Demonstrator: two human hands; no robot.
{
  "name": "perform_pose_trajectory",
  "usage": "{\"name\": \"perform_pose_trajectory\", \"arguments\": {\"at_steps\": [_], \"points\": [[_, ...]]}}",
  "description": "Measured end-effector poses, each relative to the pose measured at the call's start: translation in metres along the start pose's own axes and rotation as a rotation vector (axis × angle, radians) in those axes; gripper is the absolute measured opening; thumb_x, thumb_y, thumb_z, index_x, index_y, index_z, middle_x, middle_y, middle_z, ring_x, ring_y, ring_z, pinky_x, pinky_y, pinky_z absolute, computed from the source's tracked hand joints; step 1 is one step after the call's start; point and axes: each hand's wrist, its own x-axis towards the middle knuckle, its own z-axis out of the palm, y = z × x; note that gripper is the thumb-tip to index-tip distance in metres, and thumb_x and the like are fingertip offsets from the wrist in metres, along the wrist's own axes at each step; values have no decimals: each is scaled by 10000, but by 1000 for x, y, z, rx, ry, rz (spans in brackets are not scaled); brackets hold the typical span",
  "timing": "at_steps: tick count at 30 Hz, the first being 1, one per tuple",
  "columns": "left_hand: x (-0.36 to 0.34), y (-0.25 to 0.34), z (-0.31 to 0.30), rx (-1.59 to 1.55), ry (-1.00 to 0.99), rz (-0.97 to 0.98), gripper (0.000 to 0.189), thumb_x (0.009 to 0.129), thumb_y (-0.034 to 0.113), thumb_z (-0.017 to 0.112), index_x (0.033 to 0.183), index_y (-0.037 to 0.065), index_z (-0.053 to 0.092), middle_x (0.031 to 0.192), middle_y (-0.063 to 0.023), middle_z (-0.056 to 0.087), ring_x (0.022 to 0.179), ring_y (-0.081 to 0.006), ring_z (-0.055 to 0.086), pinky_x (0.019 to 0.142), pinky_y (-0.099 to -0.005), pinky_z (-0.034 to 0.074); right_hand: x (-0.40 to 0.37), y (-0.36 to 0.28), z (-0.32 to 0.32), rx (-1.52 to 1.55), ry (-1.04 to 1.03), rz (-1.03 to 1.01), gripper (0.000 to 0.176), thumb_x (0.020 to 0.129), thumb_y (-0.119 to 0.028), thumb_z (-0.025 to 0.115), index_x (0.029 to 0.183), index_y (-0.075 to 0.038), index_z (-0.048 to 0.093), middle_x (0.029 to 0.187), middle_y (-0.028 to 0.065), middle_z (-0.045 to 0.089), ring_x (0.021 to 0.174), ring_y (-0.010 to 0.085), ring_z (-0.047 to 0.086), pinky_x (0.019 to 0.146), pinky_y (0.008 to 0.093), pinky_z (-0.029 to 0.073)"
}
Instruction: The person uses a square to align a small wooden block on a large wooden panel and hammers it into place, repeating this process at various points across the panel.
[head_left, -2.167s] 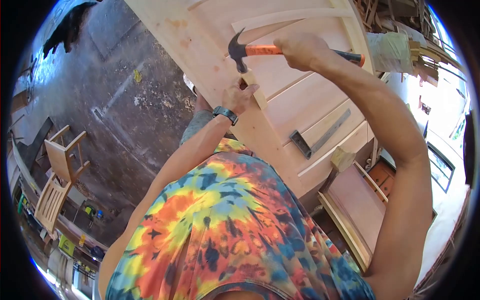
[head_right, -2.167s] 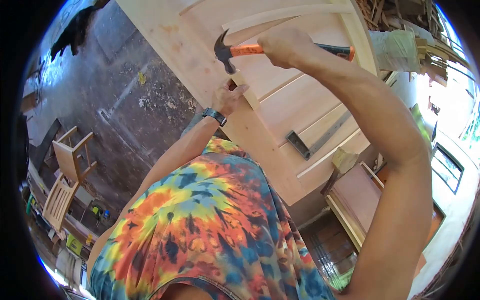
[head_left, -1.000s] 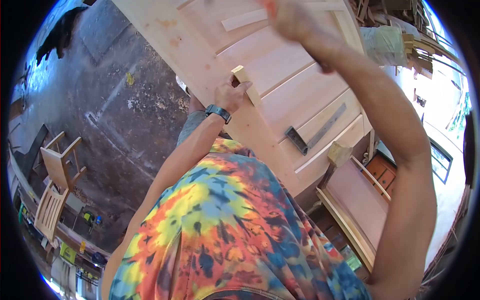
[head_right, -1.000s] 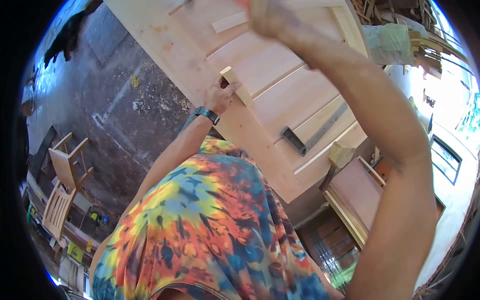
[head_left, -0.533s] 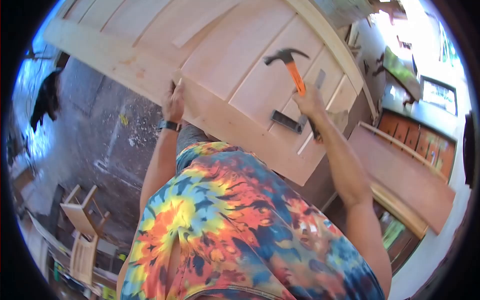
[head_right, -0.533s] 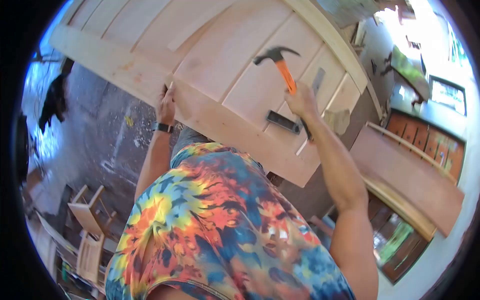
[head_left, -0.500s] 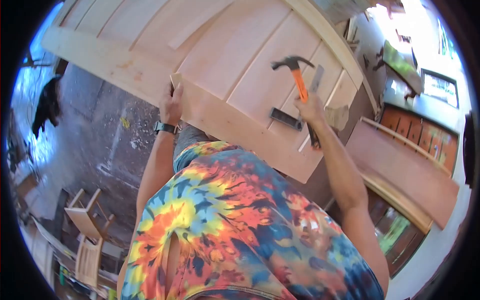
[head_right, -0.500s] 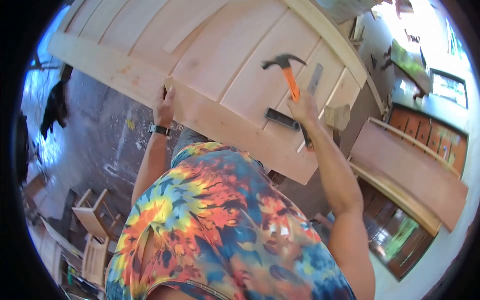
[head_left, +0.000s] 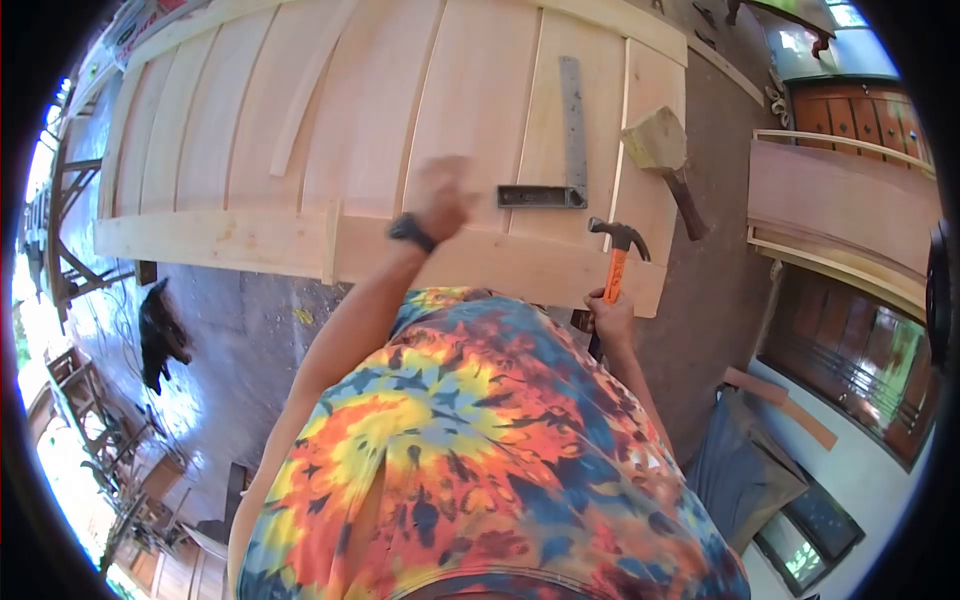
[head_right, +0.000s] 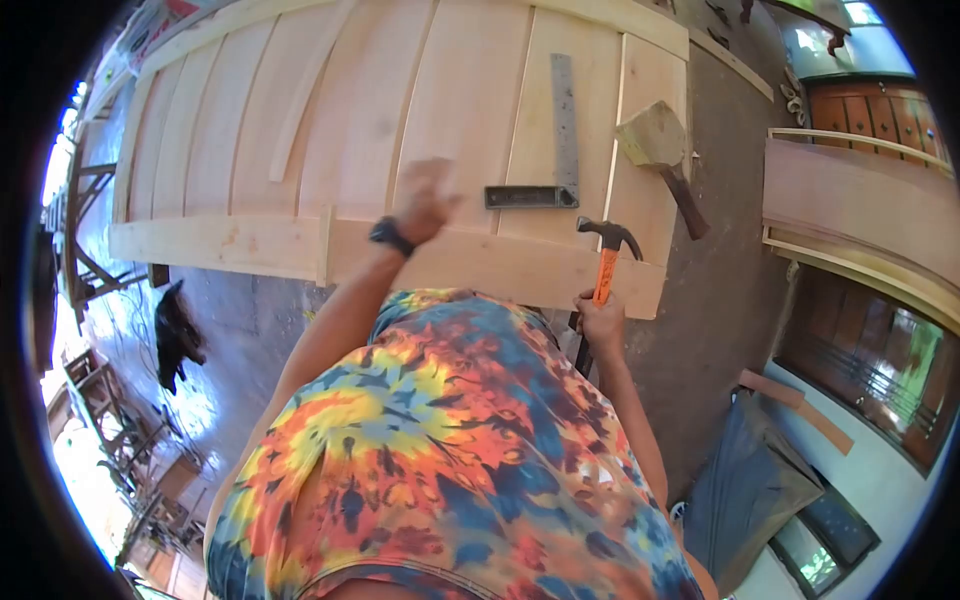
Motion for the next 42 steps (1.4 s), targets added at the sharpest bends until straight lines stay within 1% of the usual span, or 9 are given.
{"name": "perform_pose_trajectory", "arguments": {"at_steps": [1, 2, 3, 5, 10, 16, 20, 22, 42], "points": [[48, 59, -24, -203, -389, -202, 675, 796, 277, 820, 1351, 11, 543, 1390, -250, 532, 1296, -408, 485, 1134, -539, 326, -1, 2, -2, 21, 0, -17, 115, 842, -26, 680, 903, -12, 583, 614, 24, 542, 449, 123, 531, 406, 277, 421], [66, 81, -5, -174, -503, -148, 661, 781, 289, 832, 1323, 19, 566, 1369, -229, 552, 1282, -407, 490, 1123, -535, 344, -4, 4, -3, 7, -28, -28, 103, 843, -30, 679, 888, -10, 589, 608, 25, 543, 453, 123, 535, 413, 278, 426], [58, 81, 36, -65, -373, 67, 667, 764, 295, 842, 1311, 31, 568, 1360, -215, 553, 1284, -405, 484, 1102, -523, 366, -5, 5, -2, -4, -54, -45, 92, 844, -34, 678, 872, -8, 594, 601, 26, 545, 458, 123, 539, 419, 279, 432], [73, 100, 50, 29, -550, 118, 604, 783, 272, 820, 1266, 14, 565, 1307, -199, 554, 1271, -410, 480, 1087, -520, 376, -5, 15, -5, -11, -52, -69, 99, 829, -18, 672, 890, 3, 597, 614, 40, 566, 451, 124, 526, 416, 284, 421], [69, 90, 68, 237, -546, 196, 392, 815, 166, 724, 1153, 23, 587, 1207, -185, 568, 1170, -373, 531, 999, -508, 427, -9, 35, -6, -46, -2, -100, 91, 810, -16, 660, 869, 8, 595, 619, 39, 564, 459, 126, 531, 421, 287, 430], [43, 31, -36, 63, -551, 109, 474, 772, 110, 733, 1221, 63, 587, 1245, -188, 551, 1161, -395, 519, 1003, -516, 413, 4, 61, 3, -17, -25, -72, 82, 815, -21, 655, 867, -2, 595, 635, 40, 561, 468, 127, 535, 422, 287, 429], [5, -8, -74, -7, -514, 64, 473, 748, 134, 771, 1201, 95, 642, 1196, -157, 587, 1150, -381, 526, 1007, -498, 421, 14, 73, 3, -158, 38, -119, 267, 760, -219, 756, 884, 8, 691, 692, 115, 681, 648, 214, 669, 613, 387, 528], [-2, -15, -76, -70, -468, 54, 416, 755, 120, 764, 1158, 87, 665, 1156, -146, 599, 1126, -372, 535, 999, -483, 432, 4, 57, 6, -189, 45, -210, 115, 824, -106, 682, 863, -16, 622, 650, 22, 592, 471, 127, 550, 437, 297, 458], [8, 12, -24, 34, -191, 124, 120, 829, 134, 744, 832, 71, 641, 863, -95, 605, 887, -335, 580, 813, -453, 448, -11, 66, 5, -195, 27, -194, 80, 827, -23, 699, 816, 9, 626, 614, 16, 576, 478, 99, 530, 444, 274, 403]]}}
